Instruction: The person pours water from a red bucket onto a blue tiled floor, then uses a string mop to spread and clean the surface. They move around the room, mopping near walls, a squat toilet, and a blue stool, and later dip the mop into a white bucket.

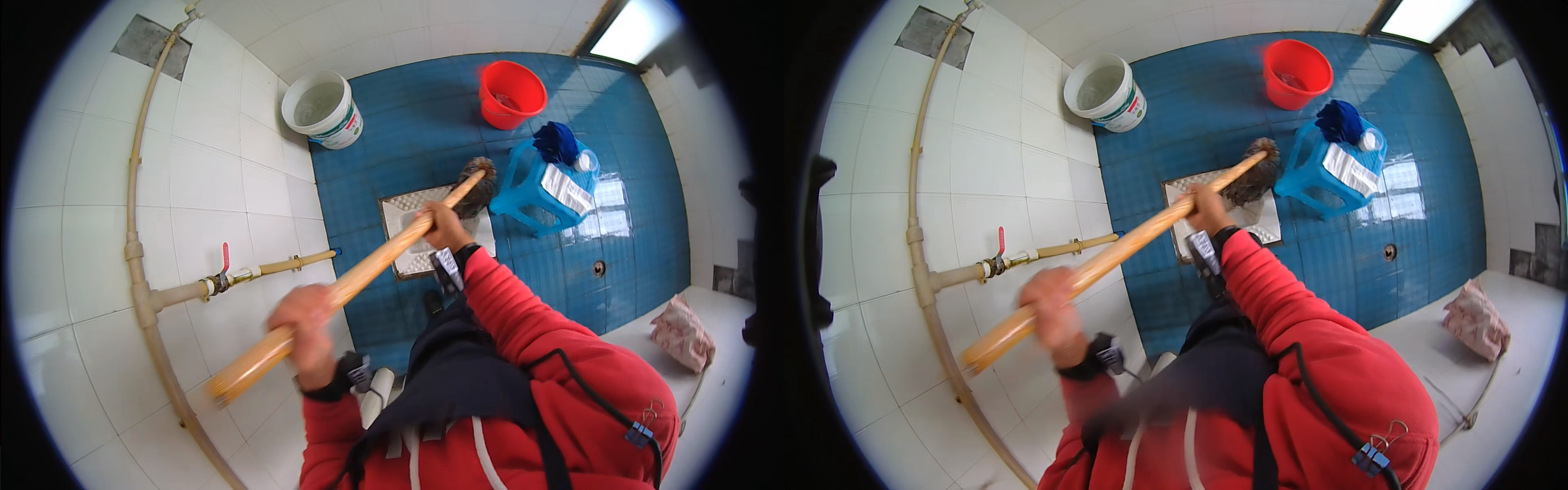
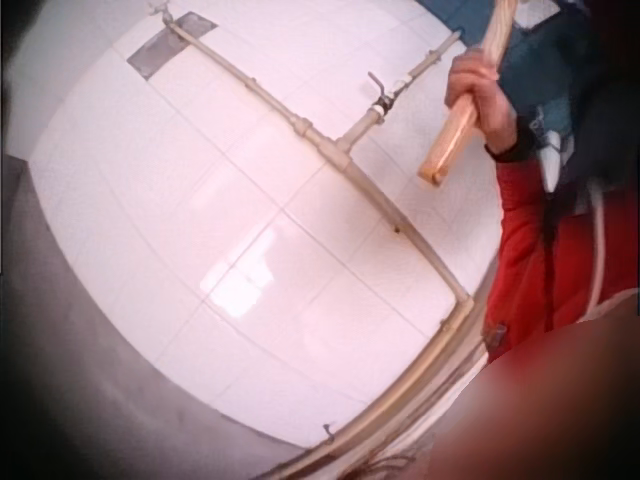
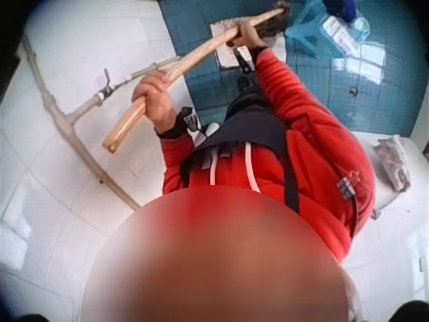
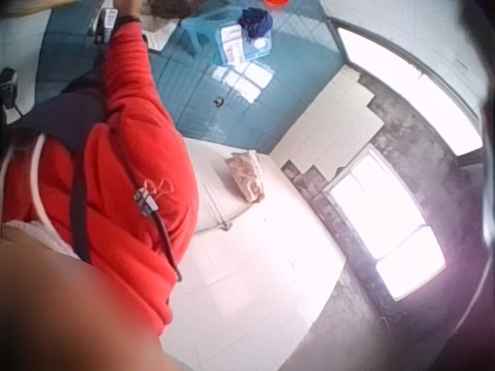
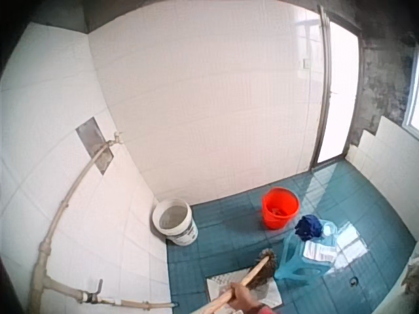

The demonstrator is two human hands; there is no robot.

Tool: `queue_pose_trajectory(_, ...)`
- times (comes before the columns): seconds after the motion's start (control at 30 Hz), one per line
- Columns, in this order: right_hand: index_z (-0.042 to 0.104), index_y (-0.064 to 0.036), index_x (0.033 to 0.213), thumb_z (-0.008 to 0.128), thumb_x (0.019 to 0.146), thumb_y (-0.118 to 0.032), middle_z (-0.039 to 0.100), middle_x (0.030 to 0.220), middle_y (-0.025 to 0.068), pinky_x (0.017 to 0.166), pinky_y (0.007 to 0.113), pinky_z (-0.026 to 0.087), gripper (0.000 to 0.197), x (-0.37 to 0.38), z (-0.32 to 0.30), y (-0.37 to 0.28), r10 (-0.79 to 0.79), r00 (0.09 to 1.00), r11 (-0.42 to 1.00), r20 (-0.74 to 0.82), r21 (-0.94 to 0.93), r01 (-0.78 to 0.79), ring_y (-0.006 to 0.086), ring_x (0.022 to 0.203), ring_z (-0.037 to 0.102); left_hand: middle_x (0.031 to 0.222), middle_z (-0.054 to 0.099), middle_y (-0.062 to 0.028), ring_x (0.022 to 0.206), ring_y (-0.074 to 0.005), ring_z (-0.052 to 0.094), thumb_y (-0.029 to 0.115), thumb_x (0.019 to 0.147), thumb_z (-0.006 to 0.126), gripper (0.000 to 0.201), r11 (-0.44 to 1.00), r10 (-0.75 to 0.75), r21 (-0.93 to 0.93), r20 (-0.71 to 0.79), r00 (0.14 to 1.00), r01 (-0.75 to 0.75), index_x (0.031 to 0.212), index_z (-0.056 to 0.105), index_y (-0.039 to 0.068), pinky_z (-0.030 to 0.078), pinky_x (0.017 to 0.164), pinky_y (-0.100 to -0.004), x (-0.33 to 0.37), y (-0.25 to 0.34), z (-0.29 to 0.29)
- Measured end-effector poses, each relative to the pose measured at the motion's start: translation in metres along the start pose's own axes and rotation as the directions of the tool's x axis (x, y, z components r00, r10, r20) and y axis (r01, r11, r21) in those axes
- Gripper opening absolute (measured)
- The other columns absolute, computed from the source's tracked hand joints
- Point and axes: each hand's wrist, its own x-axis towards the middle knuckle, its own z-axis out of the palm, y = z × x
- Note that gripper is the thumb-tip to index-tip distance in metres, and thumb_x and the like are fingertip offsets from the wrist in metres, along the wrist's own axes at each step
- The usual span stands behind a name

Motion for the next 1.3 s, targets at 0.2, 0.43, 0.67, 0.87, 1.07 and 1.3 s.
queue_pose_trajectory(0.2,0.056,-0.0066,0.073,0.064,0.069,-0.024,0.059,0.072,0.0104,0.059,0.036,0.048,0.02,0.106,-0.093,-0.059,-0.049,0.997,0.113,0.052,-0.992,0.058,0.0272,0.067,0.058,0.063,0.049,-0.0044,0.064,-0.0199,0.05,-0.006,0.066,0.06,0.024,0.965,-0.262,0.045,0.166,0.951,0.258,0.061,0.041,0.007,0.041,0.079,-0.0382,-0.03,-0.123,0.01)
queue_pose_trajectory(0.43,0.061,-0.0094,0.068,0.07,0.067,-0.032,0.061,0.068,0.0098,0.058,0.035,0.047,0.024,0.145,-0.044,0.035,0.042,0.803,-0.528,0.595,-0.669,0.524,0.0262,0.066,0.06,0.056,0.045,-0.0052,0.056,-0.0201,0.045,-0.006,0.062,0.058,0.026,0.958,-0.156,0.246,0.01,0.988,0.149,0.057,0.036,0.007,0.04,0.067,-0.0391,-0.021,-0.067,-0.026)
queue_pose_trajectory(0.67,0.05,0.0061,0.082,0.053,0.068,-0.003,0.056,0.073,0.0196,0.049,0.042,0.052,0.017,0.133,0.027,0.17,0.271,0.914,0.578,-0.301,-0.708,-0.405,0.0313,0.061,0.061,0.053,0.046,-0.0054,0.049,-0.018,0.044,-0.007,0.06,0.055,0.026,0.834,-0.052,0.544,-0.093,0.994,0.095,0.056,0.035,0.009,0.04,0.063,-0.036,-0.029,-0.01,-0.039)
queue_pose_trajectory(0.87,0.047,0.0034,0.085,0.052,0.071,-0.008,0.055,0.074,0.0199,0.046,0.043,0.049,0.019,0.087,-0.004,0.211,0.35,0.891,0.539,-0.29,-0.715,-0.445,0.0327,0.06,0.06,0.052,0.043,-0.0037,0.054,-0.0142,0.041,-0.001,0.07,0.049,0.021,0.789,-0.01,0.584,-0.299,0.954,0.191,0.059,0.035,0.009,0.037,0.068,-0.0353,-0.053,0.029,-0.04)
queue_pose_trajectory(1.07,0.044,-0.0001,0.086,0.052,0.071,-0.01,0.052,0.073,0.0159,0.044,0.038,0.048,0.019,0.038,-0.049,0.217,0.422,0.839,0.55,-0.344,-0.638,-0.539,0.0281,0.056,0.056,0.052,0.045,-0.0072,0.05,-0.0155,0.044,-0.006,0.068,0.048,0.022,0.791,-0.11,0.494,-0.467,0.878,0.361,0.057,0.034,0.008,0.041,0.064,-0.0355,-0.063,0.059,-0.041)
queue_pose_trajectory(1.3,0.046,-0.0014,0.087,0.054,0.072,-0.01,0.053,0.076,0.0133,0.053,0.037,0.051,0.019,-0.018,-0.035,0.2,0.414,0.85,0.696,-0.326,-0.489,-0.526,0.0256,0.066,0.058,0.052,0.044,-0.0069,0.05,-0.0164,0.044,-0.006,0.068,0.048,0.02,0.887,-0.039,0.421,-0.34,0.94,0.189,0.06,0.035,0.008,0.039,0.059,-0.0358,-0.062,0.106,-0.035)
